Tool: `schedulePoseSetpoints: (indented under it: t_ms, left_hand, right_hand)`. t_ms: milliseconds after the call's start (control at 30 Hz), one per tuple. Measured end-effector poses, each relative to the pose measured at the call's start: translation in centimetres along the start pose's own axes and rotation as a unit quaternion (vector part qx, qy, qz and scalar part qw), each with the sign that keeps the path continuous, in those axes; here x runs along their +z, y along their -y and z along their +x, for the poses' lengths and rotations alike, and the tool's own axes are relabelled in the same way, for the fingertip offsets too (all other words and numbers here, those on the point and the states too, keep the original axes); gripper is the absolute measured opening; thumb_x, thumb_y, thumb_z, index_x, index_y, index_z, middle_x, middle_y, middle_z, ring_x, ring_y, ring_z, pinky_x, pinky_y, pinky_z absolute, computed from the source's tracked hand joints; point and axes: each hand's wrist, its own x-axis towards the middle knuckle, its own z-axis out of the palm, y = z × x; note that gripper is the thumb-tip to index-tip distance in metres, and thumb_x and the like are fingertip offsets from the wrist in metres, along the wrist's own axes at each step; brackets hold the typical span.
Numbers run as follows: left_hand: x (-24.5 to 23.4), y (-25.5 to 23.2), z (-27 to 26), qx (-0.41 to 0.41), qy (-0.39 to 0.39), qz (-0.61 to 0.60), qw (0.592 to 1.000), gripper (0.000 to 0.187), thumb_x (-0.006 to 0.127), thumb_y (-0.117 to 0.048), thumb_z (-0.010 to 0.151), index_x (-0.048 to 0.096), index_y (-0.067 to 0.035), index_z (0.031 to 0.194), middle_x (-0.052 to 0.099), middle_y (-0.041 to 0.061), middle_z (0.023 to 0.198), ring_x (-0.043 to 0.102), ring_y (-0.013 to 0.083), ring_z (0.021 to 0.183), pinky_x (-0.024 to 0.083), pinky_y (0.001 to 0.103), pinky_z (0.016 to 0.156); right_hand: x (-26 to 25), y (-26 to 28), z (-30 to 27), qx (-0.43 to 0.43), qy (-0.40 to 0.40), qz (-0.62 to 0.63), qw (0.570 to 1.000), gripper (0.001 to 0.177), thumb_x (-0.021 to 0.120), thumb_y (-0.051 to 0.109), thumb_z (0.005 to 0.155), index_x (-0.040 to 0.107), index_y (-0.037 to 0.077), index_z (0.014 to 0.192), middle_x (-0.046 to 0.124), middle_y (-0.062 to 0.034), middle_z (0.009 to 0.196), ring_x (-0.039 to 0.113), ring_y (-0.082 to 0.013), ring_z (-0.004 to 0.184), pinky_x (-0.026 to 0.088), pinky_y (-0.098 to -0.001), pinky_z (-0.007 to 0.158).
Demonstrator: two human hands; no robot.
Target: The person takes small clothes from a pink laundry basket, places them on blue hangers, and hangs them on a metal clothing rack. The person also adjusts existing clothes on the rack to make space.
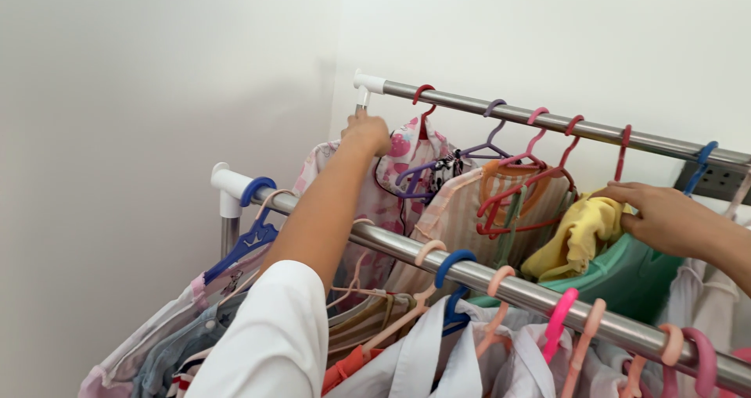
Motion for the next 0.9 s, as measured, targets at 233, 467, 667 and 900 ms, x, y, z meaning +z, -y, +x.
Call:
schedulePoseSetpoints:
  t_ms: [233,467,667,900]
  left_hand:
    - [1.7,1.6,1.3,-0.058,0.091,-0.009,0.994,0.051,0.059,-0.012,0.090,0.057,-0.010,0.141,0.049,0.010,0.153,0.040,0.0332,0.145,0.036,0.059,0.114]
    - [4.4,-1.1,2.9,0.065,0.133,0.039,0.988,0.046,0.058,-0.019,0.090,0.070,-0.008,0.133,0.060,0.022,0.146,0.056,0.0428,0.136,0.046,0.053,0.111]
    - [2.5,-1.8,-0.1,0.013,0.160,0.009,0.987,0.051,0.062,-0.019,0.089,0.060,-0.011,0.139,0.047,0.013,0.154,0.037,0.0377,0.147,0.037,0.058,0.115]
    - [2.1,-2.0,-0.1,0.084,0.143,0.101,0.981,0.052,0.062,-0.045,0.092,0.069,-0.009,0.130,0.060,0.017,0.140,0.052,0.0367,0.136,0.040,0.048,0.115]
  right_hand:
    - [0.4,-0.2,0.7,0.018,0.004,-0.028,0.999,0.062,0.062,0.011,0.085,0.056,0.034,0.142,0.061,-0.0012,0.144,0.067,-0.0238,0.123,0.055,-0.0365,0.106]
    - [0.8,0.0,1.2,0.030,-0.003,-0.017,0.999,0.060,0.060,0.008,0.087,0.059,0.034,0.141,0.066,0.0030,0.141,0.075,-0.0216,0.110,0.062,-0.0336,0.096]
    - [0.5,0.1,0.8,0.020,-0.005,0.017,1.000,0.057,0.062,0.010,0.089,0.059,0.035,0.140,0.064,0.0029,0.143,0.077,-0.0210,0.107,0.063,-0.0330,0.095]
    - [0.4,-2.2,1.0,0.092,0.060,0.080,0.991,0.066,0.068,0.038,0.096,0.042,0.045,0.155,0.060,0.0020,0.152,0.076,-0.0216,0.120,0.058,-0.0357,0.105]
